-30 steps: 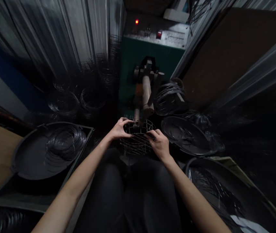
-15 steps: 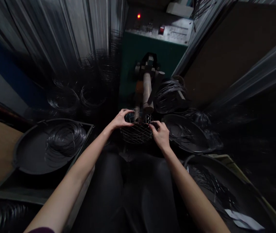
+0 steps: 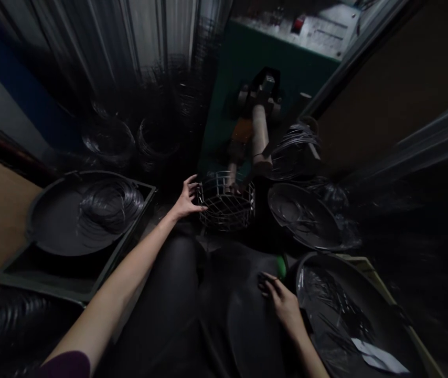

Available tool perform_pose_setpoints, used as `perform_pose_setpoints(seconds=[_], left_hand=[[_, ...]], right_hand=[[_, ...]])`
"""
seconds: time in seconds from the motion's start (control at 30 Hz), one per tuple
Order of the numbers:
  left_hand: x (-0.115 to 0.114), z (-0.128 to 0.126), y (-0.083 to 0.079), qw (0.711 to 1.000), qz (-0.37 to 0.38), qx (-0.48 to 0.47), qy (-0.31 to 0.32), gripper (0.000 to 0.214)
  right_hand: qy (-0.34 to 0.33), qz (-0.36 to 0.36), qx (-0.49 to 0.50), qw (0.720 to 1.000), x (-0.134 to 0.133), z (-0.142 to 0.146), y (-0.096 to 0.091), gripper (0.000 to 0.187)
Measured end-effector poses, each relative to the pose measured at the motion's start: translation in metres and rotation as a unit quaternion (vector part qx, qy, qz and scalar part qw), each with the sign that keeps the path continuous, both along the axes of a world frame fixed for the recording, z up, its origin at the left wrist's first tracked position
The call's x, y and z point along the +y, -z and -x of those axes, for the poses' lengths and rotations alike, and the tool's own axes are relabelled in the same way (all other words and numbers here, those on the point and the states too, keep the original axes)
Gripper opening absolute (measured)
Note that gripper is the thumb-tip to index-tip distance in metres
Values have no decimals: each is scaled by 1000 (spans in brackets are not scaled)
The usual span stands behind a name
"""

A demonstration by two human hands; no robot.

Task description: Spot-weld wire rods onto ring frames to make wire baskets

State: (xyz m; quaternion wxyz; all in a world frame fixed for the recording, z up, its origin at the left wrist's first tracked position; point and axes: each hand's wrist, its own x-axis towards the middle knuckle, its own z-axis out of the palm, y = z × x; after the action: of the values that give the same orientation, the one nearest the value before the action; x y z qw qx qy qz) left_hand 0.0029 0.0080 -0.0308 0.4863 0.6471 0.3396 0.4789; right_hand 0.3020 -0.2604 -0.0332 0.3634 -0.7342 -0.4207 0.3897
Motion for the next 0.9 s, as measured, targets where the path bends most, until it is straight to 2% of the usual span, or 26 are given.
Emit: perform_pose_setpoints(seconds=[0.07,0.17,0.23,0.3,0.37,0.43,0.5,0.57,0.63,0.7,0.77,0.9], left_hand=[[-19,9,-19,993,-97,59,31,104],[-49,14,-46,952,-223,192,80,88],[-62,9,-60,921,-261,272,96,81],[-68,2,-68,899,-278,323,98,74],[-69,-4,-72,887,-288,348,95,69],[-67,-7,-74,881,-295,357,94,66],[-64,-8,-75,882,-296,356,92,65],[-62,-9,-75,889,-285,347,85,66],[-60,-10,-75,899,-269,336,78,67],[-57,-12,-74,907,-257,325,76,69],[-54,-16,-72,913,-247,317,79,70],[-44,-21,-70,920,-233,306,75,72]], right_hand=[[-6,-36,-34,999,12,8,-23,56],[-60,-90,-34,993,43,32,-73,51],[-159,-55,-11,986,68,50,-99,40],[-254,-3,7,967,91,64,-111,31],[-281,-10,-24,959,108,72,-111,25],[-271,-86,-130,950,115,77,-106,22],[-285,-156,-263,908,116,80,-102,24],[-322,-179,-370,853,114,81,-98,32],[-347,-187,-438,808,113,80,-96,36],[-360,-205,-476,776,115,76,-95,36],[-367,-228,-494,755,119,71,-95,34],[-361,-255,-501,744,131,64,-100,31]])
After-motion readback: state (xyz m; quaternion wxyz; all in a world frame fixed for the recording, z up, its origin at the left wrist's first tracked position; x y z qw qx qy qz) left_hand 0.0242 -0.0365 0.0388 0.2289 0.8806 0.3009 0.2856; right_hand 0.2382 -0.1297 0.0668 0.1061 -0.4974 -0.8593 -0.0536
